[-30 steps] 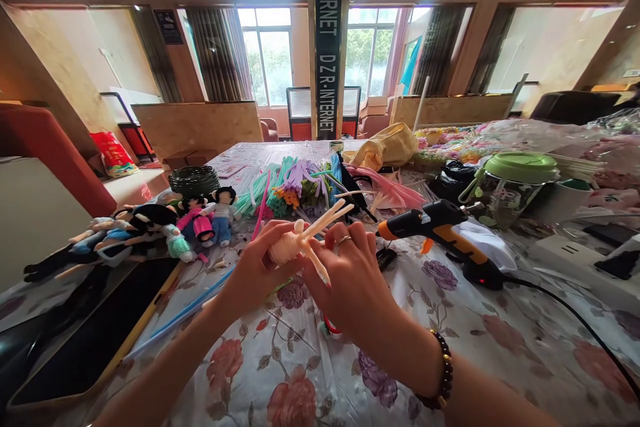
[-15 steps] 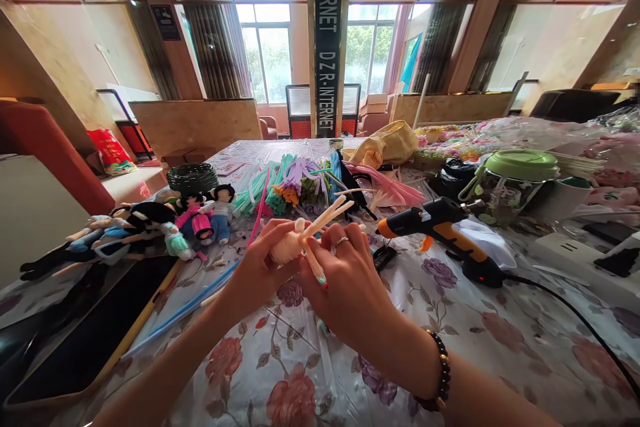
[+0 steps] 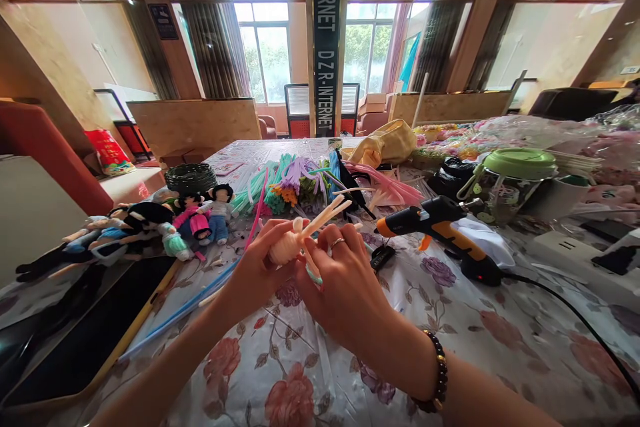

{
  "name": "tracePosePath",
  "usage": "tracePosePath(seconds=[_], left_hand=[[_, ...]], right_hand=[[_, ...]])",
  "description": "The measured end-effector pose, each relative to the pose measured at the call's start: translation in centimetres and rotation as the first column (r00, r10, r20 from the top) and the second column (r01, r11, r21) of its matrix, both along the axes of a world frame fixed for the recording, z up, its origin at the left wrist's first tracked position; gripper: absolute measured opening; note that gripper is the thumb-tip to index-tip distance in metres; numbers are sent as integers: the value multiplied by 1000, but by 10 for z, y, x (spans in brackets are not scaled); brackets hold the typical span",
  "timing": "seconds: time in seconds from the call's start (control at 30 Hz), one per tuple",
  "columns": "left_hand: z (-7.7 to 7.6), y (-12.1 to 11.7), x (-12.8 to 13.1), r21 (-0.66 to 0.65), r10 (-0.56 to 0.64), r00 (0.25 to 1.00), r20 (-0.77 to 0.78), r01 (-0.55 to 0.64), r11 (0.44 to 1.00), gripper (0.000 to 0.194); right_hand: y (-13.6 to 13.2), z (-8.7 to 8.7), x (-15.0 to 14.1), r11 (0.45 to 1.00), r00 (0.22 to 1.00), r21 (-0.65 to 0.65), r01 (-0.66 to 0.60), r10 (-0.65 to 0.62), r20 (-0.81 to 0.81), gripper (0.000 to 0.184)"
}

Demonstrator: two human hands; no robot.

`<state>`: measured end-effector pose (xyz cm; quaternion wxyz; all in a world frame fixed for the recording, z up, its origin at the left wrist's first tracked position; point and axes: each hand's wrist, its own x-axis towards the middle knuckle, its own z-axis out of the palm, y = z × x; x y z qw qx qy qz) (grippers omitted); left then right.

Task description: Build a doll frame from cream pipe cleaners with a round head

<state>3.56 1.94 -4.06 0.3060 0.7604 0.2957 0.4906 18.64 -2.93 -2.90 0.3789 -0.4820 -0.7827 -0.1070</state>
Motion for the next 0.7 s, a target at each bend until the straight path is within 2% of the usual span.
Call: tracePosePath(seconds=[0.2,0.4,0.57,0.7], left_hand=[[0,-1,-1,-4,-19,1000,-4,19,1000,43],[1,-2,0,-16,-17,1000,-2,17,1000,44],[1,-1,0,-23,-14,1000,9,15,1000,43],[1,1,-1,-92,-9,999,44,13,996,41]], right_hand=[[0,0,-2,1000,1000,10,-6,6,-9,31],[-2,1,-3,999,1000,-50,-8,8,2,33],[-2,0,-3,1000,1000,21,21,-21,23,34],[0,2,-2,988,997,146,45,-55,62,32]])
